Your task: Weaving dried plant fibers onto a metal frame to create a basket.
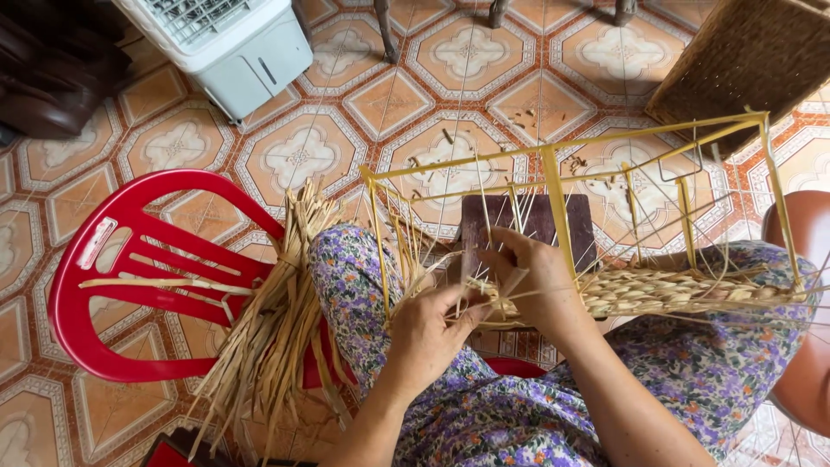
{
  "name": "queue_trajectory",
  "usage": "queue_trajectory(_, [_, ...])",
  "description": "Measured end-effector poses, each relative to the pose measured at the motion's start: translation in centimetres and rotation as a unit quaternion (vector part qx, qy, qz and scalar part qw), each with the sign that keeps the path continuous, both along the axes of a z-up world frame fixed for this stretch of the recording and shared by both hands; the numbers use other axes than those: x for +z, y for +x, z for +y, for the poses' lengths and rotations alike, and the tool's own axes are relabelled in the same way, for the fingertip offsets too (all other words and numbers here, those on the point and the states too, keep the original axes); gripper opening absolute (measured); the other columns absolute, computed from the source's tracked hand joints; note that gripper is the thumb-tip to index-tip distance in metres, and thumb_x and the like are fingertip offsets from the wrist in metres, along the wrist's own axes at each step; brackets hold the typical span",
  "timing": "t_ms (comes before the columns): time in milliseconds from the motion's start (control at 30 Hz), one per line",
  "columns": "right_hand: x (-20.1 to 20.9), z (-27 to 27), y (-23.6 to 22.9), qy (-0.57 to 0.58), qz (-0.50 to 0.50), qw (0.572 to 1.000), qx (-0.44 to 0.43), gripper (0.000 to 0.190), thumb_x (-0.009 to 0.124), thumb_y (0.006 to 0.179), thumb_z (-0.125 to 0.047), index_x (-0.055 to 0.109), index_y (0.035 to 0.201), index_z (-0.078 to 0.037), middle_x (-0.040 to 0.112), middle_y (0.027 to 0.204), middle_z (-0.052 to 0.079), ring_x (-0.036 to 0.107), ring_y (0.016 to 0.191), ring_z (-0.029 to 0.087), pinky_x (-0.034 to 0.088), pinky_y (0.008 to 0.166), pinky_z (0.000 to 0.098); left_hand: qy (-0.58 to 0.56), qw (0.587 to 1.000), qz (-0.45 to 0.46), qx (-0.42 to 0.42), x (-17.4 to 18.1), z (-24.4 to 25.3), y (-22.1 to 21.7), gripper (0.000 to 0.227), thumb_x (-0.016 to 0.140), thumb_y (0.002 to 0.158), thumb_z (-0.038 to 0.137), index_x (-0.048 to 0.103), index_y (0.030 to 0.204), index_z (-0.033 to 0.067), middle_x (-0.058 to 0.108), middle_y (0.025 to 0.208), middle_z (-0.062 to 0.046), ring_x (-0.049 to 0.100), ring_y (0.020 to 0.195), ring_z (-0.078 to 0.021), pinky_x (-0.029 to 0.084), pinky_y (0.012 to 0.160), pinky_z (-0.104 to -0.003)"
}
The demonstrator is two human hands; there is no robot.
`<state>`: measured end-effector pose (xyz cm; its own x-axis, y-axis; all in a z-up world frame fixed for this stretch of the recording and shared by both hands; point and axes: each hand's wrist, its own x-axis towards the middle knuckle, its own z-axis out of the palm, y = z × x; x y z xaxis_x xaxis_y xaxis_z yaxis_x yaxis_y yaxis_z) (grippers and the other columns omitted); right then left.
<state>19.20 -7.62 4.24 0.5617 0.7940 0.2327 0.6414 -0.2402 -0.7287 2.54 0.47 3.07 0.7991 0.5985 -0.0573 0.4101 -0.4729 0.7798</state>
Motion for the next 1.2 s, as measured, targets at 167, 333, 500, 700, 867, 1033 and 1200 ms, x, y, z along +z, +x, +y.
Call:
queue_trajectory(167, [-0.1, 0.2, 0.5, -0.029, 0.128, 0.991, -0.020, 0.045, 0.057, 0.086, -0.002, 0.065, 0.130, -0.007, 0.076, 0.090, 0.002, 0.073, 0.063, 0.005, 0.050, 0.040, 0.0297, -0.048, 0.967, -0.223, -0.114, -3.5, 1.3, -1.0, 0.022, 0.064, 0.106, 0.023, 0.075, 0.116, 0.0067, 0.078, 0.105, -0.006, 0.070, 0.080, -0.0046, 0.062, 0.064, -0.023])
queue_trajectory(333, [0.8, -0.2, -0.3, -0.025, 0.126, 0.992, -0.007, 0.026, 0.069, 0.095, -0.016, 0.070, 0.119, -0.005, 0.067, 0.064, 0.005, 0.059, 0.052, 0.009, 0.044, 0.043, 0.0281, 0.009, 1.000, -0.012, 0.019, -0.6, -0.1, 0.4, 0.023, 0.065, 0.099, 0.027, 0.076, 0.111, 0.0123, 0.069, 0.060, -0.002, 0.050, 0.038, -0.0109, 0.036, 0.033, -0.030])
queue_trajectory(500, [1.1, -0.4, -0.2, -0.020, 0.129, 0.991, -0.026, 0.024, 0.069, 0.095, -0.017, 0.070, 0.115, -0.004, 0.066, 0.063, 0.005, 0.059, 0.052, 0.010, 0.045, 0.044, 0.0299, 0.042, 0.998, -0.011, 0.039, -0.8, 0.2, 1.1, 0.025, 0.067, 0.098, 0.031, 0.078, 0.106, 0.0101, 0.063, 0.051, -0.002, 0.046, 0.035, -0.0072, 0.035, 0.032, -0.026])
queue_trajectory(700, [0.2, -0.4, 0.4, -0.006, 0.105, 0.994, -0.019, 0.026, 0.069, 0.093, -0.018, 0.068, 0.115, -0.005, 0.068, 0.064, 0.004, 0.062, 0.051, 0.010, 0.047, 0.045, 0.0290, 0.029, 0.998, -0.041, 0.046, -0.4, -0.1, 1.2, 0.023, 0.067, 0.096, 0.033, 0.079, 0.104, 0.0151, 0.065, 0.052, 0.001, 0.043, 0.034, -0.0069, 0.031, 0.031, -0.026])
queue_trajectory(867, [0.8, -0.4, -0.2, -0.016, 0.086, 0.996, 0.010, 0.024, 0.068, 0.095, -0.021, 0.070, 0.115, -0.007, 0.068, 0.063, 0.005, 0.061, 0.051, 0.012, 0.045, 0.043, 0.0306, 0.013, 0.995, -0.084, 0.049, -0.7, 0.1, 1.1, 0.024, 0.067, 0.097, 0.036, 0.080, 0.099, 0.0166, 0.067, 0.058, 0.007, 0.044, 0.035, -0.0043, 0.032, 0.032, -0.025])
queue_trajectory(1033, [1.2, -0.8, -0.4, -0.035, 0.058, 0.997, -0.028, 0.027, 0.070, 0.093, -0.023, 0.067, 0.112, -0.005, 0.069, 0.062, 0.008, 0.063, 0.052, 0.015, 0.047, 0.048, 0.0343, 0.026, 0.997, -0.047, 0.056, 0.1, 0.0, 1.1, 0.025, 0.069, 0.098, 0.036, 0.081, 0.092, 0.0149, 0.064, 0.051, -0.001, 0.043, 0.036, -0.0079, 0.030, 0.035, -0.028])
queue_trajectory(1200, [-0.1, -2.2, -0.4, -0.037, 0.106, 0.987, 0.119, 0.024, 0.075, 0.088, -0.029, 0.070, 0.101, -0.009, 0.075, 0.082, 0.002, 0.072, 0.070, 0.011, 0.058, 0.058, 0.0307, 0.046, 0.992, -0.116, -0.024, -3.7, 0.7, -0.4, 0.016, 0.070, 0.095, 0.027, 0.077, 0.103, 0.0145, 0.072, 0.076, -0.001, 0.061, 0.054, -0.0073, 0.048, 0.045, -0.025])
